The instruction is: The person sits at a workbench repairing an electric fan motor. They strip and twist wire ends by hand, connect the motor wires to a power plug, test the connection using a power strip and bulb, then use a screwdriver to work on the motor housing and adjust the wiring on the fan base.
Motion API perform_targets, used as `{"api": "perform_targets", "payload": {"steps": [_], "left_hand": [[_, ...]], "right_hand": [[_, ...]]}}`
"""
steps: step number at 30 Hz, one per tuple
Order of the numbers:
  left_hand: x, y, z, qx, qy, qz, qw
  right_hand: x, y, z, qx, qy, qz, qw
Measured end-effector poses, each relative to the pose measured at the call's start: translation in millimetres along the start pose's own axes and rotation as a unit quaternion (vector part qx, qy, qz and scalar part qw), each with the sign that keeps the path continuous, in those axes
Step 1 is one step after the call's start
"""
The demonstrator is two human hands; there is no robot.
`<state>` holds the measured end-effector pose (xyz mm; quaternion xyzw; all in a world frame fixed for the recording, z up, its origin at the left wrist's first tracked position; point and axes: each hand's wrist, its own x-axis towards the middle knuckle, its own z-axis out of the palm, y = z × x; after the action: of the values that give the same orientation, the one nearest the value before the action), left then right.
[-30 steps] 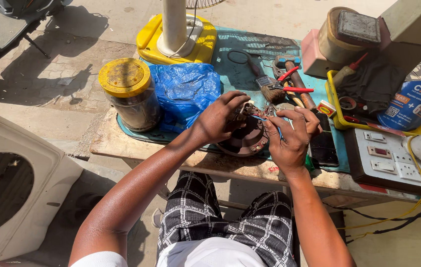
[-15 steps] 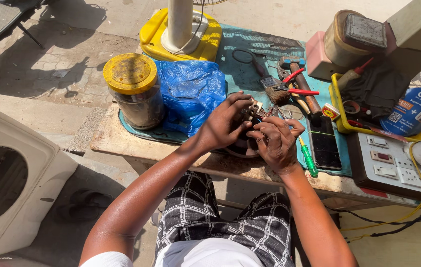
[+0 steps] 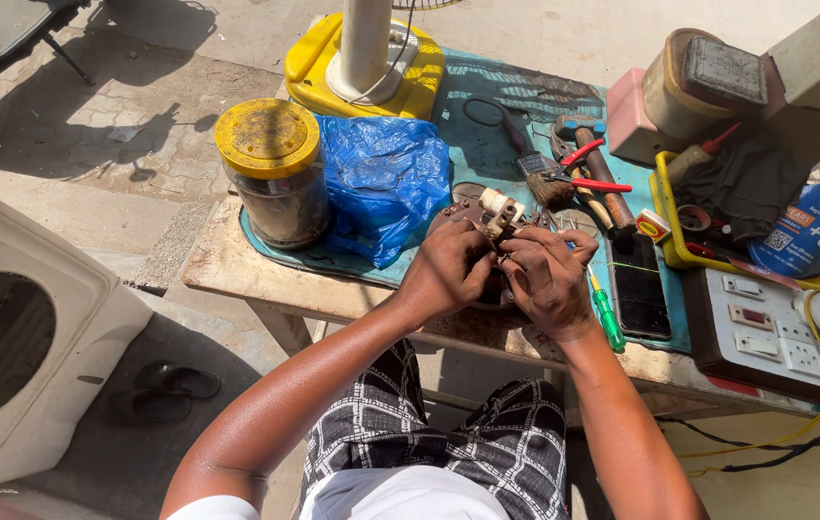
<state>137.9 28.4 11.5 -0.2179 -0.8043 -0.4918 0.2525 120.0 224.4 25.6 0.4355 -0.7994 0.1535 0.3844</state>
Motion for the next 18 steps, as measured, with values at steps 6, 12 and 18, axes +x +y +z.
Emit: {"api": "perform_targets", "payload": {"steps": [6, 12, 18], "left_hand": [[-0.1, 5.9, 2.8, 0.068, 0.006, 0.072, 0.995], [5.9, -0.5, 2.8, 0.073, 0.028, 0.105, 0.991], [3.4, -23.2, -0.6, 0.007, -0.014, 0.024, 1.0]], "right_hand": [[-2.7, 2.2, 4.0, 0.022, 0.015, 0.014, 1.0], [-3.0, 7.9, 4.4, 0.039, 0.019, 0.026, 0.999], [0.7, 9.4, 3.6, 0.114, 0.045, 0.082, 0.989]]}}
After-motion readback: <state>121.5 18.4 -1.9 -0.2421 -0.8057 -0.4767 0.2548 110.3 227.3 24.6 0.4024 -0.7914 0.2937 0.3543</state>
